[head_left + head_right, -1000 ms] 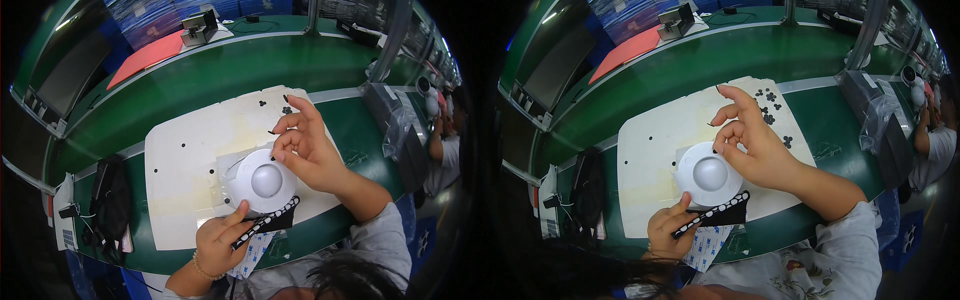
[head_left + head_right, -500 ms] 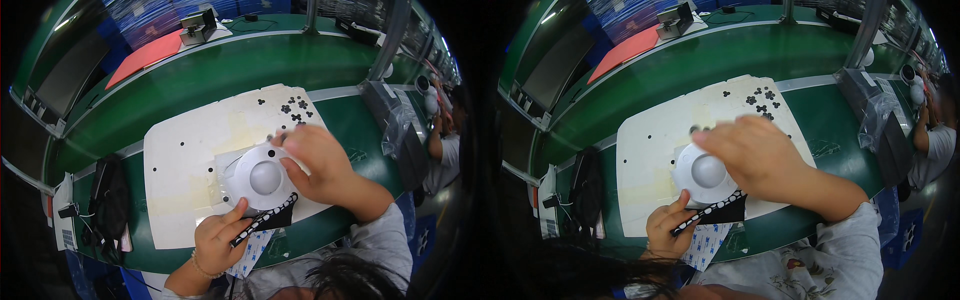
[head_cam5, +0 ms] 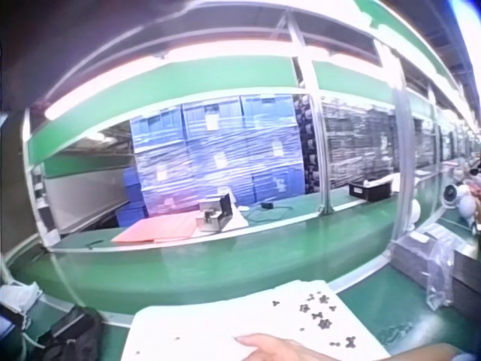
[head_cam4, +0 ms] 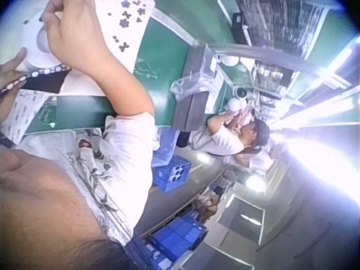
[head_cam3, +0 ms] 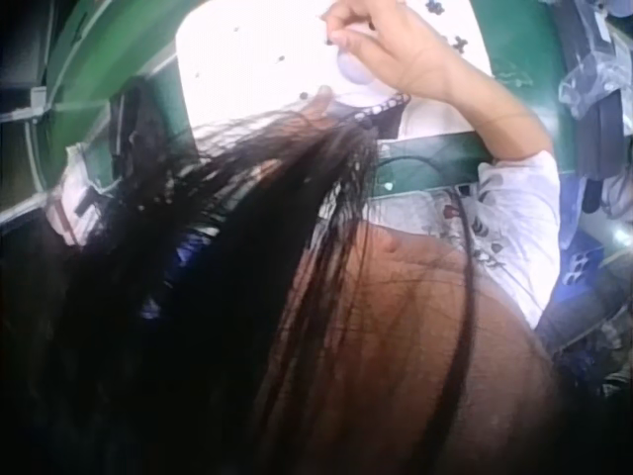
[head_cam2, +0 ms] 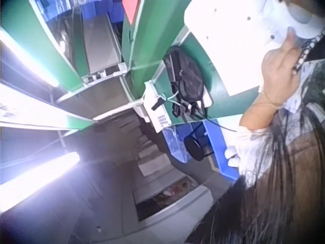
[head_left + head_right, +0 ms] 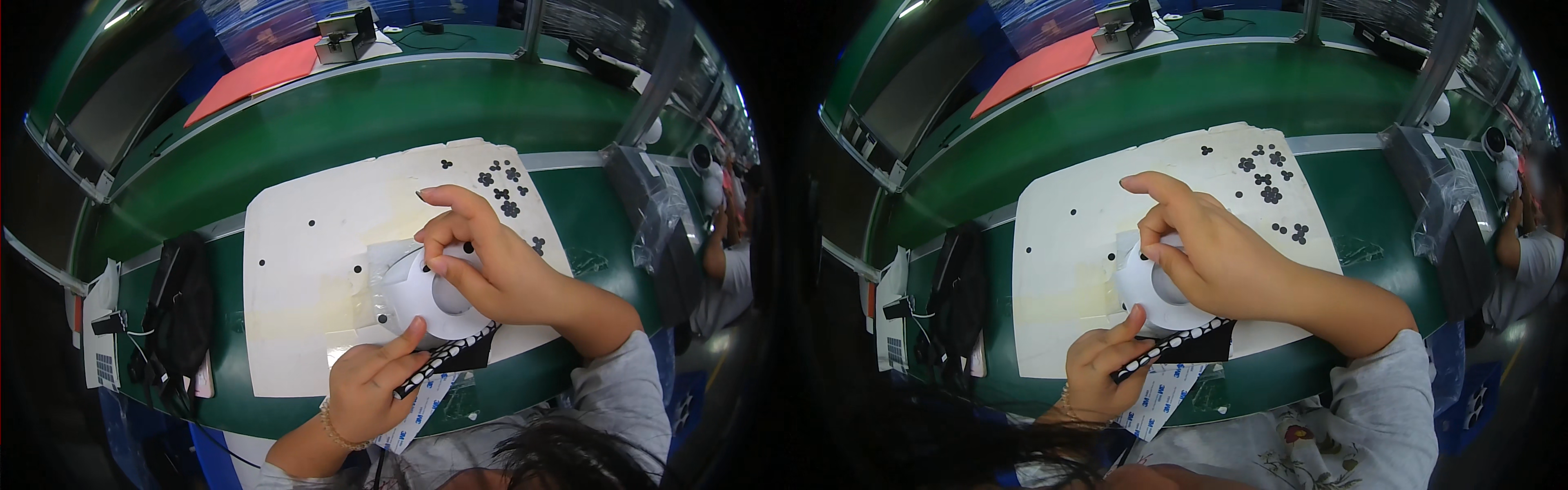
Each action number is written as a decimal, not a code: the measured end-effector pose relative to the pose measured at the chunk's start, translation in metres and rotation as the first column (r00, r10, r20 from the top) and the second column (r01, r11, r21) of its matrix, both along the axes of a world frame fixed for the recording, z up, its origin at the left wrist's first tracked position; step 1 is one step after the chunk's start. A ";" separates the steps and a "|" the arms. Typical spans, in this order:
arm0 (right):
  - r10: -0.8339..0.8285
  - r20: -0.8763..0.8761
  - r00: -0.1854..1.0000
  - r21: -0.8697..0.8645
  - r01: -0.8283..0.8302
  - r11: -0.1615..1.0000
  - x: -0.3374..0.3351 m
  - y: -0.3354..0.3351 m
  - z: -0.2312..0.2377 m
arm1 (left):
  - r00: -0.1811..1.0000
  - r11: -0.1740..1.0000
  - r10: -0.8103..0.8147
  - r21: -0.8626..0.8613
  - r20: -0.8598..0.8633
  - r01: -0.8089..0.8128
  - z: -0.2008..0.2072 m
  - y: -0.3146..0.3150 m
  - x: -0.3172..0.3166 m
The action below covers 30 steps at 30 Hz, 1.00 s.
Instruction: The person assembles white dome security cameras by hand at a workstation. They repeatedly pick up a camera housing, insert small black components into the base, and place the assembled unit onto a green conveyor belt. The person also retrieves new camera housings from a blue bin and handles adhesive strips during the process.
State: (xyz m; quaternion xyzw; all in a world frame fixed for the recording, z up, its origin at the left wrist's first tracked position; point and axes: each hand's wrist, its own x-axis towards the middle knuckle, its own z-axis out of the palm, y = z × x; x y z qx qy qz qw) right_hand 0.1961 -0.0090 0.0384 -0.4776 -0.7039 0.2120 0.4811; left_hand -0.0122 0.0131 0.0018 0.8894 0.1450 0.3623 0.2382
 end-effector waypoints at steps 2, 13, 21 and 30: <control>-0.032 0.027 0.999 0.027 0.031 0.999 -0.002 -0.001 -0.001 | 1.000 1.000 -0.001 0.011 0.014 0.000 -0.001 0.001 0.001; -0.301 0.516 0.802 0.258 0.190 0.947 -0.010 -0.037 0.020 | 1.000 0.999 0.011 0.035 -0.001 -0.011 0.000 0.002 0.001; -0.086 0.191 0.978 0.009 0.086 0.996 -0.005 -0.045 -0.013 | 1.000 1.000 -0.007 -0.024 -0.013 0.007 0.000 0.000 0.000; -0.091 0.211 0.973 0.006 0.092 0.996 -0.007 -0.044 -0.013 | 1.000 0.999 -0.028 -0.028 -0.002 0.028 -0.001 0.001 0.000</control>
